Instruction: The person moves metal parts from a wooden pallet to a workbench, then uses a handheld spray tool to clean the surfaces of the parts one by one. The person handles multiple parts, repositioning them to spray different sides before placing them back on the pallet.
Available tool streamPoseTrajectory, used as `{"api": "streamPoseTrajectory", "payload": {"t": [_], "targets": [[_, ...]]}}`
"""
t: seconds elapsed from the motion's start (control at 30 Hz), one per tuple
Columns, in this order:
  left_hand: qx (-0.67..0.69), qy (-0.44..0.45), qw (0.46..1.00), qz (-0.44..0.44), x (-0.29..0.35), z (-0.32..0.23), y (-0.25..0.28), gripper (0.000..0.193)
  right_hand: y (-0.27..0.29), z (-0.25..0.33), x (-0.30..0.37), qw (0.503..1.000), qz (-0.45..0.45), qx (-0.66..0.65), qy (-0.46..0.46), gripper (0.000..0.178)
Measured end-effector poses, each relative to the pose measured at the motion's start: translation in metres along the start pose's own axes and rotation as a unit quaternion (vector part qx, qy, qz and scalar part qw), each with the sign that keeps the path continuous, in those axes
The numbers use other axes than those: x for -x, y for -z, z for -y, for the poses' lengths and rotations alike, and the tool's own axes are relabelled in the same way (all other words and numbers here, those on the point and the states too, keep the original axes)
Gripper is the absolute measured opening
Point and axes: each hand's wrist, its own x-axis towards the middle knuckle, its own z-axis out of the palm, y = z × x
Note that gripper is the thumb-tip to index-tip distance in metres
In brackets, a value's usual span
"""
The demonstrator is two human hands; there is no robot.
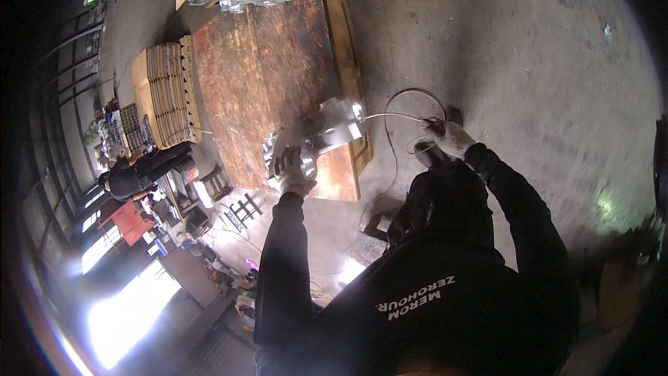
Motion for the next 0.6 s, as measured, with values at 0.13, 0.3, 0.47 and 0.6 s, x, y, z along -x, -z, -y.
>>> {"api": "streamPoseTrajectory", "payload": {"t": [0.13, 0.3, 0.47, 0.6], "targets": [[0.023, 0.008, 1.000, 0.011, 0.000, -0.003, 0.006, 0.123, 0.006, 0.019, -0.020, 0.994, -0.052, 0.091, -0.017, 0.040], [0.027, 0.025, 0.999, 0.013, 0.003, -0.004, 0.006, 0.123, 0.009, 0.019, -0.002, 0.990, -0.023, 0.141, -0.002, 0.035], [0.024, -0.005, 1.000, 0.003, -0.013, -0.003, 0.000, 0.123, 0.002, -0.031, -0.046, 0.938, -0.018, 0.345, 0.001, 0.033], [0.018, 0.015, 1.000, 0.019, -0.006, 0.001, -0.003, 0.122, 0.029, 0.031, -0.023, 0.995, 0.020, 0.097, -0.005, 0.036]]}}
